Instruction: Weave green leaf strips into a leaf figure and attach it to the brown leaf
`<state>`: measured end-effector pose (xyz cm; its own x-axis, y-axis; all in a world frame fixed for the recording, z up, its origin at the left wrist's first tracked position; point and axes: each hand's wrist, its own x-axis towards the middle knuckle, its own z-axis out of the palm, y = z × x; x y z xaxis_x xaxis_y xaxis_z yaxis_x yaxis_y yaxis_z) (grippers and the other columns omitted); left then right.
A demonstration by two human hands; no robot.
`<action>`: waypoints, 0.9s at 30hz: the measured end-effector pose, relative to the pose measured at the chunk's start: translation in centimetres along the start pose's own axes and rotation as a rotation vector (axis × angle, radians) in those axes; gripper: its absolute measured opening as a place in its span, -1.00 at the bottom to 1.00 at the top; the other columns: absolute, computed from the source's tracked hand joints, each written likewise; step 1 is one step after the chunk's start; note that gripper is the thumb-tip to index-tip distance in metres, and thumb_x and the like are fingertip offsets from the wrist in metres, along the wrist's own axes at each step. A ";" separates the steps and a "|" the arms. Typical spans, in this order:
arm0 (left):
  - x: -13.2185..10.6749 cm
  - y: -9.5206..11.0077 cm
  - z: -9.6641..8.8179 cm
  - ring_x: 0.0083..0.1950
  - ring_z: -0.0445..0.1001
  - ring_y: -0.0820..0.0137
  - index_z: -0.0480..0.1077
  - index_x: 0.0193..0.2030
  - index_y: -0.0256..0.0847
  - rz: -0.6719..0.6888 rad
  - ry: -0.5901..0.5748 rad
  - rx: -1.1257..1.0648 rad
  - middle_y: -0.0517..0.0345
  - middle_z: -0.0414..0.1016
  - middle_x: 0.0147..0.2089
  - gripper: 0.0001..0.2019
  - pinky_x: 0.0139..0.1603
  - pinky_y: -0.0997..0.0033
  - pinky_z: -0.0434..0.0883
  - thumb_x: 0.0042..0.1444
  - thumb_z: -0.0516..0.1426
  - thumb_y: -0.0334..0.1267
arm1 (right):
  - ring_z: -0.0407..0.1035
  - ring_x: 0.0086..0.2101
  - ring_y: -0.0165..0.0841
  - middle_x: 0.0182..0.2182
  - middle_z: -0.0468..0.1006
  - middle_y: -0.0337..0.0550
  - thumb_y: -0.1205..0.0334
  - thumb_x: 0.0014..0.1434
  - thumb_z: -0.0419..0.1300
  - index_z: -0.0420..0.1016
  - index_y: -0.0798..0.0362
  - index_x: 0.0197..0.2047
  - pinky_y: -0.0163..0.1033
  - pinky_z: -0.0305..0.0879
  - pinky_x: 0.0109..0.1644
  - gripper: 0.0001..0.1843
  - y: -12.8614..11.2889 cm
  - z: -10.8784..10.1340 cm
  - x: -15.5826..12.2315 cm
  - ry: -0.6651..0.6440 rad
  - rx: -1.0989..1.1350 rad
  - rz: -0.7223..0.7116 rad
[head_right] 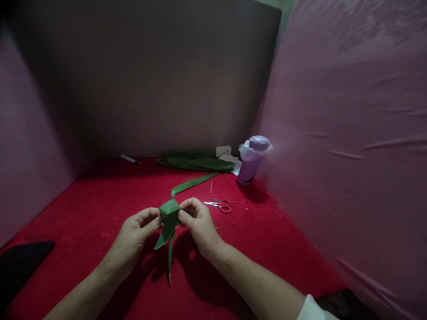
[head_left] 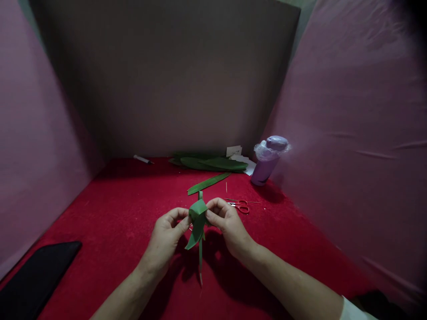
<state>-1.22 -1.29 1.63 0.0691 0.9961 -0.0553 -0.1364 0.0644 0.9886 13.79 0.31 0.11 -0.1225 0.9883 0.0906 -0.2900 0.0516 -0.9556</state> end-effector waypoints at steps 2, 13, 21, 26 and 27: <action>-0.1 0.0 0.0 -0.42 0.33 0.45 0.44 -0.44 -0.25 -0.007 -0.027 0.008 0.17 0.44 -0.46 -0.85 -0.37 0.51 0.26 -0.07 0.22 -0.20 | 0.24 -0.48 -0.46 -0.52 0.37 -0.28 0.19 -0.05 0.27 0.33 0.07 -0.42 -0.32 0.17 -0.36 -0.80 0.1 -0.1 0.0 -0.030 0.013 0.030; 0.0 -0.1 -0.2 -0.32 0.38 0.35 0.45 -0.42 -0.22 0.086 -0.036 0.071 0.17 0.42 -0.45 -0.89 -0.26 0.44 0.30 -0.03 0.19 -0.23 | 0.28 -0.49 -0.45 -0.52 0.41 -0.28 0.20 -0.10 0.30 0.38 0.08 -0.42 -0.31 0.20 -0.33 -0.80 -0.1 -0.3 0.1 -0.102 0.037 0.101; 0.1 -0.4 -0.5 -0.23 0.39 0.30 0.44 -0.35 -0.17 0.281 0.005 0.249 0.12 0.46 -0.32 -0.92 -0.15 0.36 0.30 0.05 0.13 -0.26 | 0.27 -0.49 -0.45 -0.53 0.40 -0.28 0.17 -0.12 0.32 0.37 0.10 -0.44 -0.31 0.18 -0.34 -0.76 -0.4 0.1 -0.1 -0.137 0.028 0.088; 0.1 -0.2 -0.5 -0.22 0.36 0.28 0.43 -0.39 -0.16 0.381 -0.019 0.336 0.11 0.43 -0.33 -0.91 -0.12 0.34 0.26 0.07 0.10 -0.28 | 0.27 -0.49 -0.44 -0.53 0.41 -0.28 0.15 -0.10 0.31 0.39 0.09 -0.44 -0.29 0.19 -0.34 -0.77 -0.5 -0.1 0.0 -0.100 -0.004 0.056; 0.1 -0.2 -0.6 -0.22 0.35 0.27 0.43 -0.41 -0.16 0.393 -0.030 0.354 0.10 0.43 -0.34 -0.89 -0.13 0.34 0.25 0.08 0.10 -0.28 | 0.28 -0.49 -0.45 -0.53 0.42 -0.28 0.15 -0.10 0.31 0.39 0.09 -0.44 -0.29 0.19 -0.34 -0.77 -0.5 -0.2 0.1 -0.104 -0.006 0.056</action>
<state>-1.76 -1.19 1.39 0.1088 0.9384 0.3280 0.1842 -0.3432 0.9210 14.12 0.37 0.59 -0.2366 0.9694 0.0652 -0.2746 -0.0023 -0.9615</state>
